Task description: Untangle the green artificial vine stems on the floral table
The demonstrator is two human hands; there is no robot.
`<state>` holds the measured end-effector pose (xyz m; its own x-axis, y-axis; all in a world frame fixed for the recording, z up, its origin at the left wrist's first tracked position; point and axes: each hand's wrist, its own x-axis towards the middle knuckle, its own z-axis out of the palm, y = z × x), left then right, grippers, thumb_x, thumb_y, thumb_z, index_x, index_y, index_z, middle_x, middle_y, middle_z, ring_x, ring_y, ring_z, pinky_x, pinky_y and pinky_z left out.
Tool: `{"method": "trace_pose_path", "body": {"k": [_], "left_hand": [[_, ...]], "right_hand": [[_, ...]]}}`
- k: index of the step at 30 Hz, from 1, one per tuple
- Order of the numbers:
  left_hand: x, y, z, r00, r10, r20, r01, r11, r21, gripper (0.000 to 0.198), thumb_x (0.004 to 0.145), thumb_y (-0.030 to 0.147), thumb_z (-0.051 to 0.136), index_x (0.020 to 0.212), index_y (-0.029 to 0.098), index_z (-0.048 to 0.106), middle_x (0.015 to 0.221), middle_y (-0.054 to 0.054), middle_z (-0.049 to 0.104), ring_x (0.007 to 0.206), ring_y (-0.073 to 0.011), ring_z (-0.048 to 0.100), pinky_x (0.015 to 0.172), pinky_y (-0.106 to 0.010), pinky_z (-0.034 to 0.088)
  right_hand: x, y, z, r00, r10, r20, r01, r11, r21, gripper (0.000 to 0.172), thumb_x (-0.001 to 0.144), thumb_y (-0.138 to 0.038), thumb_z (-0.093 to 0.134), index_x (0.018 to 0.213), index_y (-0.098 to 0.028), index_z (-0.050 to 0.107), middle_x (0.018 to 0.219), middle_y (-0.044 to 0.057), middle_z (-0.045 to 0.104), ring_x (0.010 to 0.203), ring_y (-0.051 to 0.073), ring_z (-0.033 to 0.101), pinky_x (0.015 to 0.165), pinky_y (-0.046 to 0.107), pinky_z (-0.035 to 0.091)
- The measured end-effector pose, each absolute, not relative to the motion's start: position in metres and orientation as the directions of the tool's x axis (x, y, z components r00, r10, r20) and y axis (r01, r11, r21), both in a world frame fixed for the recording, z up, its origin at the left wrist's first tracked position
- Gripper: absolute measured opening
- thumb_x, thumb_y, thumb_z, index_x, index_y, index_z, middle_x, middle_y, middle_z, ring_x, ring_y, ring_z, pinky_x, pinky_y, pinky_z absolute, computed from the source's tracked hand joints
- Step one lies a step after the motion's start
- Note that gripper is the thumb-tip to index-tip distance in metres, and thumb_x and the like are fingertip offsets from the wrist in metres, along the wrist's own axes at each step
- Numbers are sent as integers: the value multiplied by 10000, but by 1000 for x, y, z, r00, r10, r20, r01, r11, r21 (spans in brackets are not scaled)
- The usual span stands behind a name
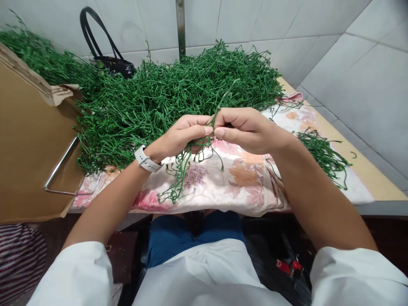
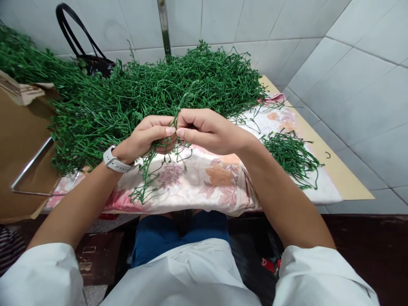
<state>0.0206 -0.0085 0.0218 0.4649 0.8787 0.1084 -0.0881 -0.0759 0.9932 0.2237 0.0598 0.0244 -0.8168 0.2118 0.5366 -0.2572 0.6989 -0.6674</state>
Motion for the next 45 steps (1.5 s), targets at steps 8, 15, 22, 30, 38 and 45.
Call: {"method": "trace_pose_path", "body": {"k": [8, 15, 22, 30, 38, 45], "left_hand": [[24, -15, 28, 511, 854, 97, -216, 18, 976, 443, 830, 461, 827, 723, 181, 502, 580, 82, 324, 434, -17, 281, 406, -176, 246], [25, -2, 20, 354, 909, 219, 19, -241, 970, 483, 905, 596, 737, 741, 188, 538, 672, 19, 478, 565, -78, 462, 480, -219, 419], [27, -16, 28, 461, 882, 97, -118, -48, 992, 569, 817, 642, 822, 705, 197, 484, 592, 66, 324, 458, -27, 280, 400, -188, 233], [23, -25, 35, 548, 832, 84, -180, 20, 983, 529, 842, 624, 799, 756, 212, 480, 562, 89, 304, 408, -8, 236, 369, -165, 180], [-9, -8, 54, 229, 925, 304, -338, -217, 916, 675, 882, 566, 778, 703, 226, 224, 548, 89, 161, 369, -12, 117, 311, -178, 126], [8, 9, 31, 135, 973, 188, -134, -170, 976, 404, 1063, 562, 520, 851, 218, 516, 593, 55, 447, 433, -55, 442, 406, -192, 367]], "right_hand": [[223, 56, 22, -850, 215, 481, -382, 376, -844, 344, 1091, -380, 606, 838, -156, 544, 703, -43, 436, 630, 64, 401, 588, 208, 385], [216, 61, 18, -786, 420, 453, -256, 447, -857, 501, 985, -480, 746, 694, -192, 457, 588, -74, 362, 515, 52, 300, 449, 212, 258], [215, 49, 17, -871, 277, 407, -359, 210, -910, 476, 1003, -452, 719, 710, -213, 431, 539, -96, 306, 449, 43, 254, 429, 198, 256], [210, 32, 32, -858, 408, 313, -206, 284, -936, 542, 987, -660, 626, 747, -242, 378, 557, -82, 296, 461, 69, 308, 448, 221, 322], [253, 41, 61, -739, 667, 94, 371, 520, -770, 589, 976, -775, 524, 788, -228, 410, 665, -13, 417, 621, 119, 430, 586, 280, 408], [327, 80, 62, -501, 851, -157, 813, 400, -424, 705, 884, -904, 450, 720, -220, 391, 724, 1, 378, 657, 130, 350, 608, 326, 357]]}}
